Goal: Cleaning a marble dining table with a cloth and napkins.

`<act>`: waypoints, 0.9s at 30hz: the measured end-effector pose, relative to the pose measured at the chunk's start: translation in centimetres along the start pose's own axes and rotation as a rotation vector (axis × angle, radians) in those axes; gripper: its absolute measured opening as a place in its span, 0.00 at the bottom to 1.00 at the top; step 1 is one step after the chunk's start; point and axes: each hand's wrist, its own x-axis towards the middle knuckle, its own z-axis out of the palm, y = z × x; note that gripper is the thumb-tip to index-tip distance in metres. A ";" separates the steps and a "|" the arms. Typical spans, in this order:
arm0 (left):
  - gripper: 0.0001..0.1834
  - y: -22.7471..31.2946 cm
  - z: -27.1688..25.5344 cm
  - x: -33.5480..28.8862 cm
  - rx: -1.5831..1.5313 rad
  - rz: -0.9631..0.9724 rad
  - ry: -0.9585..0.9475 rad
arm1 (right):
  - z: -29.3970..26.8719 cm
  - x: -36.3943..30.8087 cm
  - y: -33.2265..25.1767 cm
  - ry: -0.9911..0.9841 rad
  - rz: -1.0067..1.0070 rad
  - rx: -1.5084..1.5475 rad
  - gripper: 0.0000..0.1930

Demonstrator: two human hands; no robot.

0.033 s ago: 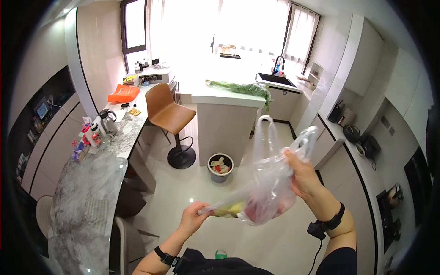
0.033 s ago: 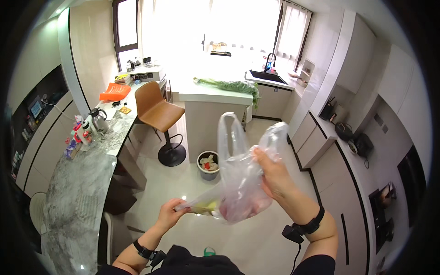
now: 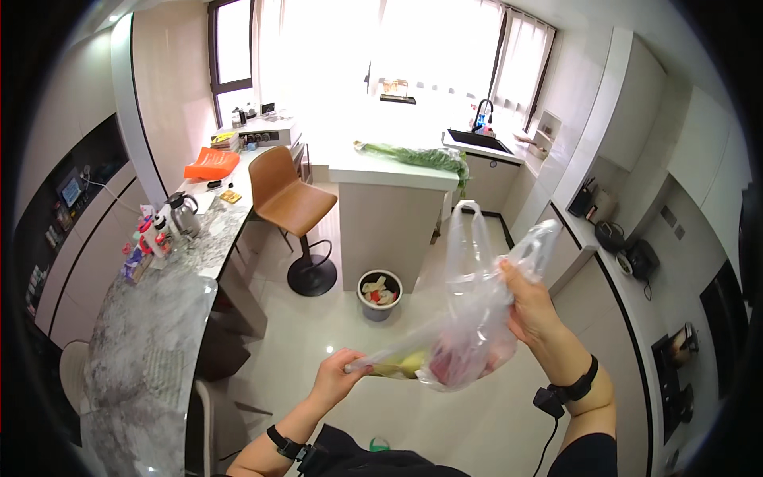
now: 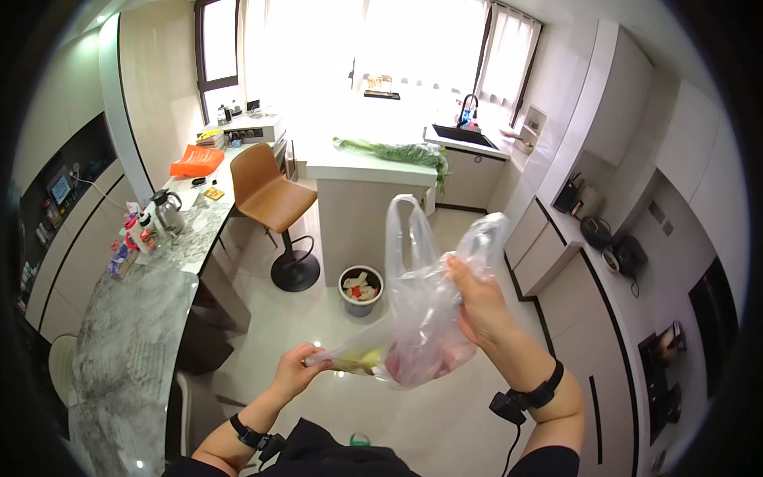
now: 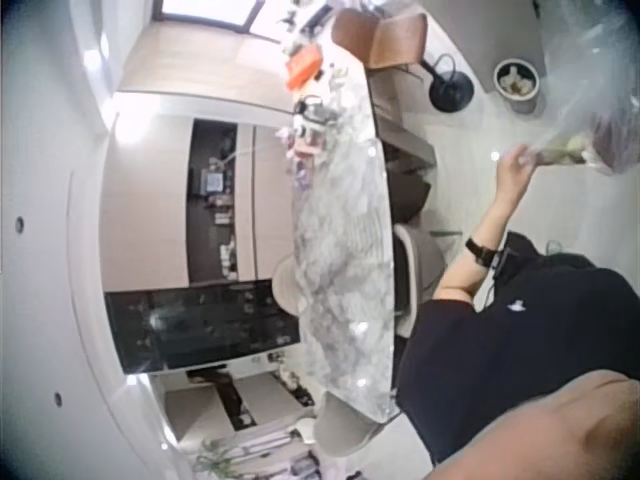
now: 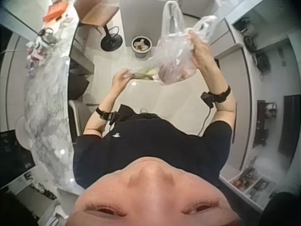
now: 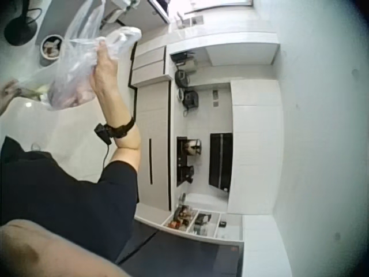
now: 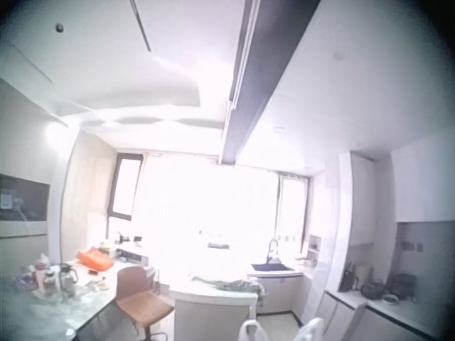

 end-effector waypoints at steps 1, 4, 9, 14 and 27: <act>0.10 -0.1 1.0 2.6 -0.007 0.004 0.001 | -1.5 2.2 -0.8 0.071 -0.059 0.019 0.11; 0.10 -0.8 2.6 10.2 -0.089 0.044 -0.056 | -4.3 8.6 -1.9 0.052 -0.142 0.052 0.10; 0.10 -2.2 3.9 23.8 -0.060 0.160 -0.148 | -7.4 20.5 -3.9 0.080 -0.248 0.030 0.10; 0.09 -3.6 4.8 40.4 -0.062 0.255 -0.163 | -10.3 33.6 -6.5 0.100 -0.347 0.045 0.11; 0.11 -6.8 4.2 81.2 -0.234 0.115 0.219 | -11.1 77.9 -14.3 -0.130 -0.446 0.149 0.12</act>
